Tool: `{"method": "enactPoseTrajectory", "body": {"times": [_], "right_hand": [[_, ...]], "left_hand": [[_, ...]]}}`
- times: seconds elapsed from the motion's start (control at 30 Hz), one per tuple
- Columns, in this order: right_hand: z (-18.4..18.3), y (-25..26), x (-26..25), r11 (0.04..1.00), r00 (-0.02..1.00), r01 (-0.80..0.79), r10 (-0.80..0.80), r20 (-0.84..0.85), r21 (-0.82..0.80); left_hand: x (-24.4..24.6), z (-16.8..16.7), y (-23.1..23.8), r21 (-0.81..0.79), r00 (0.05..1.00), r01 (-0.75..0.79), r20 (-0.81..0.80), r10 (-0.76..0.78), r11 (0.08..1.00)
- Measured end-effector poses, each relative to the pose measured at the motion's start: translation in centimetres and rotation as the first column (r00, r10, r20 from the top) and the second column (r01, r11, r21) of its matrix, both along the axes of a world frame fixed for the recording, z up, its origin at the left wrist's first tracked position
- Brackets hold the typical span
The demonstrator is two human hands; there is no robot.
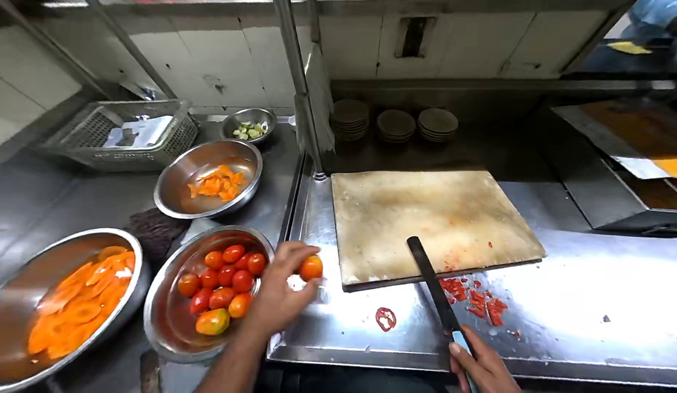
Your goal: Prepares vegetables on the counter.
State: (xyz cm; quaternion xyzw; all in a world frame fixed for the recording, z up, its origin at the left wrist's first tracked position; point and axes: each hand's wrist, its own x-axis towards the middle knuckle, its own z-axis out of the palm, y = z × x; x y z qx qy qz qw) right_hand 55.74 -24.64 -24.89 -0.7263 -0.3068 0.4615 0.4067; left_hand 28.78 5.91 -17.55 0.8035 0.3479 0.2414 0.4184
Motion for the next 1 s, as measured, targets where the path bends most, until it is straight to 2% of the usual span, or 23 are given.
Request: {"method": "enactPoseTrajectory", "body": {"times": [0.07,0.17,0.27,0.37,0.53,0.67,0.8,1.0], "right_hand": [[0.1,0.0,0.0,1.0,1.0,0.016,-0.016,-0.016,0.0],[0.1,0.0,0.1,0.999,0.998,0.025,-0.024,-0.056,0.022],[0.2,-0.6,0.8,0.999,0.999,-0.005,0.007,-0.053,0.048],[1.5,-1.4,3.0,0.996,0.991,-0.084,0.083,0.102,0.007],[2.6,-2.0,6.4,0.965,0.93,-0.204,0.243,0.276,-0.164],[3.5,-1.6,7.2,0.931,0.866,-0.297,0.356,0.352,-0.21],[6.2,-1.8,7.6,0.894,0.83,-0.349,0.434,0.35,-0.281],[7.8,-0.2,7.3,0.818,0.789,-0.379,0.53,0.31,-0.432]], "left_hand": [[4.2,-0.7,-2.0,-0.019,0.985,0.171,0.002,-0.171,0.985],[10.1,-1.9,-3.9,0.011,0.945,0.323,-0.056,-0.322,0.946],[14.5,-3.4,-4.8,0.1,0.918,0.385,-0.144,-0.369,0.918],[16.9,-5.7,-5.0,0.219,0.925,0.381,-0.095,-0.369,0.898],[17.2,-7.1,-5.4,0.269,0.939,0.344,-0.077,-0.335,0.9],[17.0,-7.2,-5.4,0.251,0.953,0.302,-0.054,-0.298,0.92],[17.0,-7.3,-5.5,0.289,0.96,0.276,-0.039,-0.277,0.917],[17.1,-7.5,-5.4,0.295,0.963,0.263,-0.032,-0.266,0.918]]}}
